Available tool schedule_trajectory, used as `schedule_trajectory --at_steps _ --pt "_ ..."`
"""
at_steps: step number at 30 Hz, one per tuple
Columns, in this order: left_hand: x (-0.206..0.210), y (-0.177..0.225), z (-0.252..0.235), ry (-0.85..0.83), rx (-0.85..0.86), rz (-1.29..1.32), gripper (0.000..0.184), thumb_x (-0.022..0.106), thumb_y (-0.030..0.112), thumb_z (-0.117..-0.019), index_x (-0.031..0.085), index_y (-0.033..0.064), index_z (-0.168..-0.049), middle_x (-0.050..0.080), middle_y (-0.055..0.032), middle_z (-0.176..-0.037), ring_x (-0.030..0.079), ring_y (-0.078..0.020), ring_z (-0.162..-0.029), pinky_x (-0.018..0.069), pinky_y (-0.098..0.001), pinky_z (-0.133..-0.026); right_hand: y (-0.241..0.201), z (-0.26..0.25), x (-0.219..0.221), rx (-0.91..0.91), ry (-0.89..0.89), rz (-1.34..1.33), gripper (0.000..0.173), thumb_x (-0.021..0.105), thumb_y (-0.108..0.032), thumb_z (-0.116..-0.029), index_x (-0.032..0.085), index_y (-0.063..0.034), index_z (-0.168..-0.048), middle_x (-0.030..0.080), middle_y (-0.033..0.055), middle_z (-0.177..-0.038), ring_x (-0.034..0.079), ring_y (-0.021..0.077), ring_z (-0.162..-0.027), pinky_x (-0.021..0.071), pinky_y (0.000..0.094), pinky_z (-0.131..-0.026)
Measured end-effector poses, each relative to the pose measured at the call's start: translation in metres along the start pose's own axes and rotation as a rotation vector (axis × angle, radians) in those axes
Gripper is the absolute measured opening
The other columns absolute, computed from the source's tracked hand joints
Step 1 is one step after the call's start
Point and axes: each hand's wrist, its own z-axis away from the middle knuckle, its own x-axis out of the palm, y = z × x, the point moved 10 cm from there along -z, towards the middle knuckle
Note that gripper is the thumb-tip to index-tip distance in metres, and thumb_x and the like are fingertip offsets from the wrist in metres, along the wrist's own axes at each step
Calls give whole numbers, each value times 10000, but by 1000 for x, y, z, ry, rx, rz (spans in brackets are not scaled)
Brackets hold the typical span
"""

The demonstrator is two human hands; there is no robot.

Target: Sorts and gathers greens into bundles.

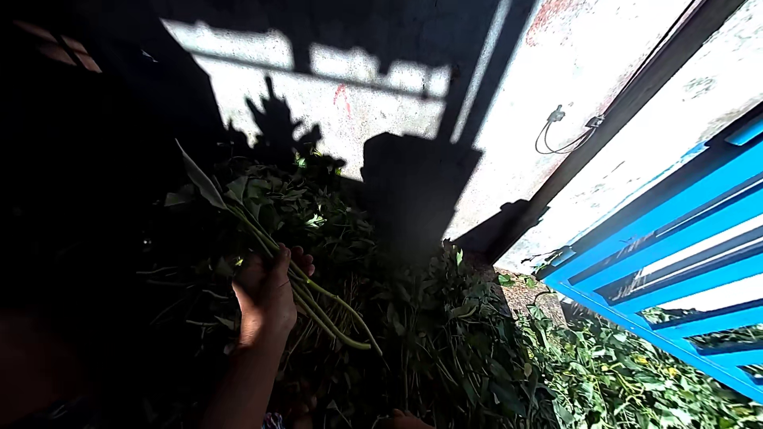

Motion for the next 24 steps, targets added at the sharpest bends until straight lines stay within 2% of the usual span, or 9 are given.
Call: schedule_trajectory --at_steps 3,6,8,10,13,16,19,22,24 --pt "9 -20 7 -59 -139 -48 113 552 60 -1048 547 25 -1155 719 -112 -887 742 -221 -715 646 -369 -649 41 -37 -36 188 153 -55 491 541 -424 -1026 652 16 -1214 671 259 -1203 644 420 -1161 492 632 -989" --pt "18 -31 10 -101 -224 -54 120 562 49 -1038 560 4 -1149 713 -131 -853 742 -241 -691 652 -390 -635 100 -58 -59 562 345 -56 501 557 -432 -995 645 -16 -1259 673 220 -1268 652 384 -1195 522 601 -973" --pt "19 -42 10 -106 -307 -43 143 572 55 -1033 578 -5 -1162 714 -145 -859 738 -250 -692 647 -391 -631 122 -68 -56 641 414 -38 545 602 -433 -970 601 -34 -1342 614 226 -1363 628 398 -1227 531 598 -966" --pt "20 -51 13 -109 -383 -30 158 577 40 -1025 600 -25 -1167 706 -162 -873 731 -258 -701 644 -395 -636 133 -74 -52 650 490 5 477 557 -336 -994 582 -56 -1380 584 222 -1402 598 411 -1261 535 593 -957" --pt "24 -59 20 -141 -443 -24 167 574 40 -1027 599 -39 -1172 693 -180 -876 725 -270 -715 642 -404 -645 119 -57 -58 541 740 -189 463 558 -318 -993 601 -3 -1330 620 231 -1332 605 394 -1248 521 566 -989" --pt "30 -62 25 -177 -454 -45 149 576 39 -1028 596 -40 -1153 693 -182 -871 726 -275 -715 642 -401 -638 84 -28 -69 246 1024 -419 381 575 -236 -993 602 56 -1235 690 232 -1068 701 368 -972 566 553 -861" --pt "34 -72 31 -218 -456 -68 121 580 25 -1023 587 -37 -1127 685 -175 -865 718 -269 -712 637 -391 -642 76 -17 -61 81 934 -739 369 574 -165 -1003 541 69 -1287 685 225 -988 708 323 -832 601 518 -765" --pt "38 -77 33 -243 -435 -85 120 592 18 -1016 584 -47 -1117 685 -177 -874 720 -264 -720 639 -380 -654 37 13 -78 -157 1029 -901 296 533 -120 -1017 515 71 -1243 678 142 -879 684 213 -700 606 394 -646" --pt "37 -80 37 -246 -438 -105 118 593 23 -1017 582 -47 -1112 683 -171 -874 718 -257 -721 638 -373 -659 34 15 -74 -172 1008 -1164 224 484 -98 -1054 480 55 -1218 668 122 -848 645 170 -624 576 329 -574"
